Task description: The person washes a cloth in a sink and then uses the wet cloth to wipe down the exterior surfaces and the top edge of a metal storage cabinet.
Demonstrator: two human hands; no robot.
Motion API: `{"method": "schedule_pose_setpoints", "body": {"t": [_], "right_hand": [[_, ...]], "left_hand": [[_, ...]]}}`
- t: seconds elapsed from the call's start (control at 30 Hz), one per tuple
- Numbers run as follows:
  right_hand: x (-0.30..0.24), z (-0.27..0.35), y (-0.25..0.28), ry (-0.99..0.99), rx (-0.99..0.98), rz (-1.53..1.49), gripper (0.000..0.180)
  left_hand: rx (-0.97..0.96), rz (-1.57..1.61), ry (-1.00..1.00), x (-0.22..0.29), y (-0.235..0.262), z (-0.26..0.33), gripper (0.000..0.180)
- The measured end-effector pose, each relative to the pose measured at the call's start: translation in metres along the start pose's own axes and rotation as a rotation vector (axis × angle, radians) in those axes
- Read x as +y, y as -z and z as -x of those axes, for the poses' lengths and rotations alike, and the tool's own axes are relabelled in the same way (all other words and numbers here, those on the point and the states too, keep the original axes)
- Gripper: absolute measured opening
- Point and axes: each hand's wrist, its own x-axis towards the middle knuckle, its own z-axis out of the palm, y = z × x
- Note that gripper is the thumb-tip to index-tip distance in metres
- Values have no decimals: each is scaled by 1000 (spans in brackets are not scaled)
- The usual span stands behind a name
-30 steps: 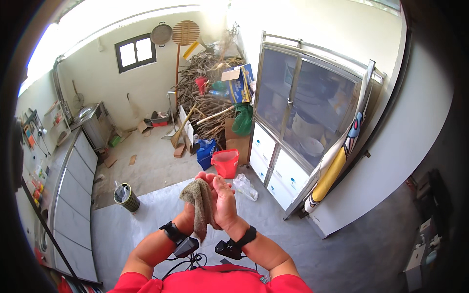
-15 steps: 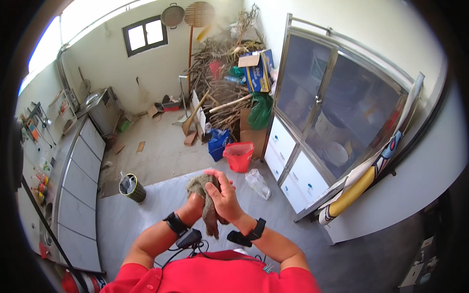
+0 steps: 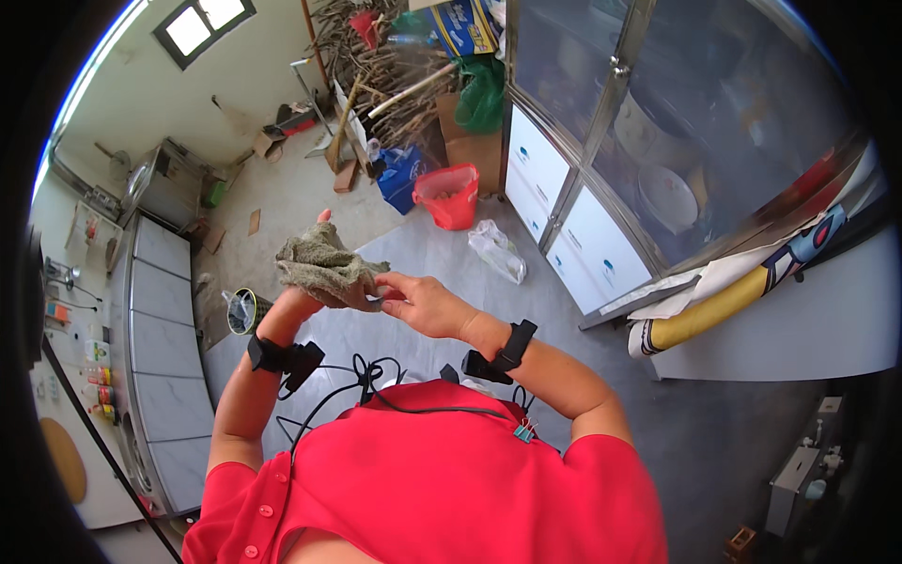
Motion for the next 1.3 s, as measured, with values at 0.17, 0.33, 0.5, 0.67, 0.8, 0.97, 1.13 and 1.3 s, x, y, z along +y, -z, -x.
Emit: {"method": "schedule_pose_setpoints", "body": {"t": [0.17, 0.33, 0.5, 0.67, 0.8, 0.97, 1.13, 1.3], "right_hand": [[26, 2, 27, -139, 96, -115, 30], [47, -4, 54, -217, 244, -40, 27], [55, -10, 103, -372, 579, -164, 25], [52, -12, 130, -431, 872, -171, 21], [55, -13, 129, -524, 926, -192, 22], [69, -12, 139, -608, 936, -232, 22], [89, -23, 174, -601, 930, -252, 21], [117, -46, 224, -557, 978, -112, 21]], "left_hand": [[-389, 422, 147, 1, 4, -37, 60], [-504, 907, -25, -30, 0, -77, 80], [-467, 924, -119, -61, 22, -139, 78], [-510, 1195, 72, -103, 23, -205, 72], [-577, 1416, 140, -108, 3, -239, 69], [-661, 1576, 141, -110, -21, -275, 67], [-623, 1534, 198, -131, -29, -302, 68], [-428, 1499, 292, -147, -30, -314, 67]]}}
